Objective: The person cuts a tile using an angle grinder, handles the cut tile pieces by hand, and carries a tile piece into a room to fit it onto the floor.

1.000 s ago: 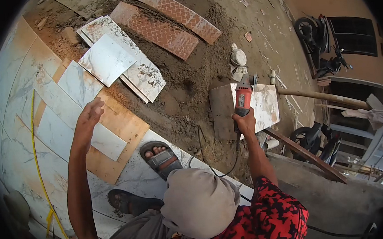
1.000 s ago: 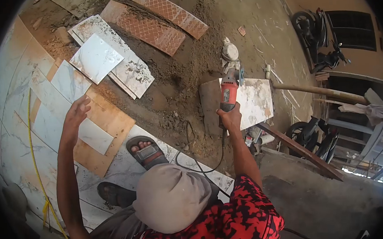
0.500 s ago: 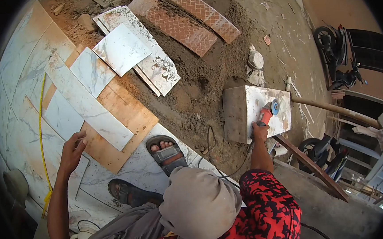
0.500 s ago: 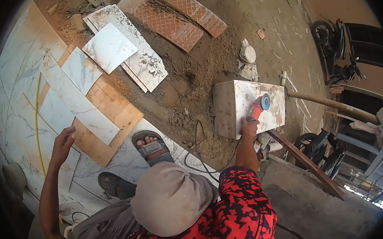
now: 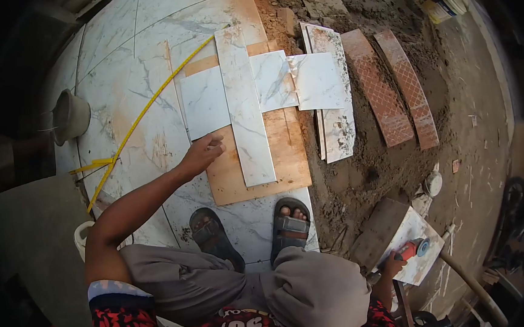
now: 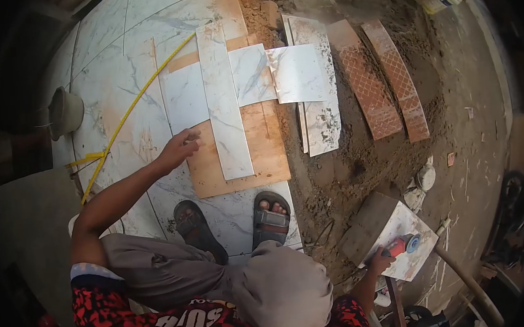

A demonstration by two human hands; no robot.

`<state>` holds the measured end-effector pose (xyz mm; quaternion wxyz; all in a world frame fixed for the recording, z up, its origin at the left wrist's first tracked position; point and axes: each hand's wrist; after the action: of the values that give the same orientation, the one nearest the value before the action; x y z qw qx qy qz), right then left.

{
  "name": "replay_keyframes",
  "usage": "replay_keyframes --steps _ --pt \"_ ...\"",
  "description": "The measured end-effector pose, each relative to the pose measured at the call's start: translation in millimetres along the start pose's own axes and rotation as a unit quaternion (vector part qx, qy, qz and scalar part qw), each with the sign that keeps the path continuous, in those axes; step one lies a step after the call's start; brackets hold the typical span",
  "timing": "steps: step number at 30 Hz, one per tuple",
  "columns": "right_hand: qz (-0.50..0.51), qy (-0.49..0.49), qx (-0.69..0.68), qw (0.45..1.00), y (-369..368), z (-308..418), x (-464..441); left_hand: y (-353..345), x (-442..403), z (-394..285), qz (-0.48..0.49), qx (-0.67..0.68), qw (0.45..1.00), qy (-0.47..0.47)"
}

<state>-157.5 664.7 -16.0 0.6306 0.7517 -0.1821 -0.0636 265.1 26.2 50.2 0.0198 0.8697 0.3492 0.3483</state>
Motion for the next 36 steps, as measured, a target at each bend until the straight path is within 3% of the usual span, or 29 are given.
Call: replay_keyframes --steps 4,6,8,11,13,15,16,18,20,22,23,26,27,28,30,32,34,36 --pt "-0.026 0.043 0.157 0.986 27 36 26 -16 -17 -10 0.014 0.096 0.992 0.082" --pt "-0.15 0.366 0.115 0.911 24 61 37 -29 -29 -1 0.014 0.108 0.991 0.072" --pt "-0.067 0.532 -0.065 0.841 47 141 99 -40 -37 8 0.017 0.119 0.991 0.066" --pt "0.125 0.659 -0.184 0.718 68 250 219 -51 -45 8 -0.003 0.117 0.991 0.073" --pt "0.178 0.713 -0.221 0.642 65 311 285 -57 -45 5 -0.055 0.168 0.977 0.119" --pt "0.163 0.75 -0.257 0.587 54 364 335 -60 -44 4 -0.068 0.188 0.971 0.133" --pt "0.166 0.757 -0.259 0.576 50 384 350 -59 -44 3 -0.072 0.202 0.966 0.145" --pt "0.28 0.685 -0.261 0.62 42 415 374 -59 -45 3 -0.086 0.207 0.963 0.15" --pt "0.221 0.694 -0.298 0.617 42 427 387 -60 -47 3 -0.093 0.253 0.943 0.195" --pt "0.406 0.533 -0.277 0.688 45 435 390 -56 -49 5 -0.058 0.265 0.945 0.183" --pt "0.392 0.533 -0.304 0.685 38 437 392 -55 -49 6 -0.011 0.272 0.946 0.178" --pt "0.37 0.527 -0.298 0.705 41 442 380 -51 -39 -3 -0.018 0.239 0.965 0.107" --pt "0.386 0.502 -0.322 0.704 43 443 373 -33 -37 -8 0.062 0.224 0.97 0.064" --pt "0.388 0.504 -0.295 0.713 46 443 361 -20 -41 -13 0.075 0.097 0.991 -0.053" --pt "0.348 0.531 -0.287 0.717 51 430 340 3 -75 -2 -0.057 -0.158 0.961 -0.218" --pt "0.351 0.489 -0.39 0.697 47 409 324 39 -101 -24 -0.102 -0.235 0.934 -0.247" --pt "0.343 0.491 -0.36 0.715 59 386 300 61 -132 -38 -0.143 -0.412 0.872 -0.224" --pt "0.317 0.458 -0.336 0.759 74 365 283 69 -152 -53 -0.116 -0.448 0.867 -0.184"
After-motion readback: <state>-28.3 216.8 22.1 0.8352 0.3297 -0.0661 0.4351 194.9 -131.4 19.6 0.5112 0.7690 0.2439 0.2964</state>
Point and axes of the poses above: each hand's wrist, its own x-axis away from the middle knuckle, its own y-axis out of the back of the hand, z = x × y, and after that the axes turned 4 degrees about x, right-handed
